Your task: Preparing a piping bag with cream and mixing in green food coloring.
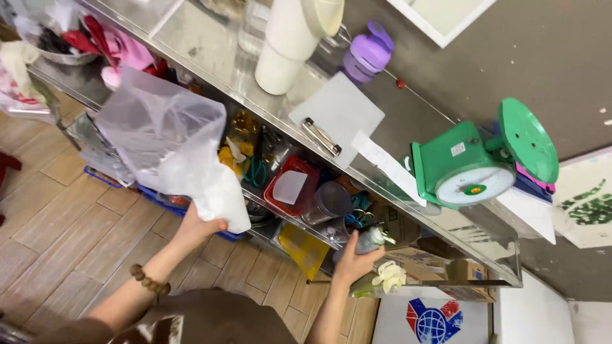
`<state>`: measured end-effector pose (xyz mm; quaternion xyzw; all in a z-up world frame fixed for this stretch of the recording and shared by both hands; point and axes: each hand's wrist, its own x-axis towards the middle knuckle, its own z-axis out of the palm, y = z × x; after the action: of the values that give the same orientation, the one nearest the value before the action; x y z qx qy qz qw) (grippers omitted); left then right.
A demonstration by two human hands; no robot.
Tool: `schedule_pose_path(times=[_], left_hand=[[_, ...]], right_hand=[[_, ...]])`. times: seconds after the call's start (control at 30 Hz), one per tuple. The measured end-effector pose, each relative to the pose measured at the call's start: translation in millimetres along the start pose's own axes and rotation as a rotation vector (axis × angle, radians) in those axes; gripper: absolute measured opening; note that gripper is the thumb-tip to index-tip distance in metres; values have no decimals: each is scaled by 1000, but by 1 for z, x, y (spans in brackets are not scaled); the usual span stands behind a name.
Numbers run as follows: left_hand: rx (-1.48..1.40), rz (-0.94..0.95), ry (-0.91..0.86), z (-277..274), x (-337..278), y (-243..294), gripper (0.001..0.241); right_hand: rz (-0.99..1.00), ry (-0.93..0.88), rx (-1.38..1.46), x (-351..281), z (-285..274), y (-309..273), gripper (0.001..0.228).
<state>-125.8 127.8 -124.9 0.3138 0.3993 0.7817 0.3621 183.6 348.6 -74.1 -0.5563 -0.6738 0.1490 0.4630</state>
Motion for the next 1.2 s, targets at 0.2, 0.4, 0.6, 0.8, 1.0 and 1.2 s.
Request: schedule_pose_path(times=[0.2,0.4,0.6,0.8,1.0,1.2], left_hand=[[380,52,-34,14,-1,2,88],[768,77,-119,48,-12,35,66],[738,116,-206,56,-26,22,63],[669,115,-245,69,-36,33,72],[636,81,-239,72,-42,34,76],[648,109,-240,76,-48,29,73]], right_hand=[[-253,23,339,19,-12,22,66],[-352,-815,629,60,-89,-83,80],[-797,-1120,-127,71,-136,-253,67],[-821,-1202,-547,62,-136,-336,61],[-898,-1177,-567,62,-135,-350,59],[-899,-1106,-444,67,-137,-334,61]])
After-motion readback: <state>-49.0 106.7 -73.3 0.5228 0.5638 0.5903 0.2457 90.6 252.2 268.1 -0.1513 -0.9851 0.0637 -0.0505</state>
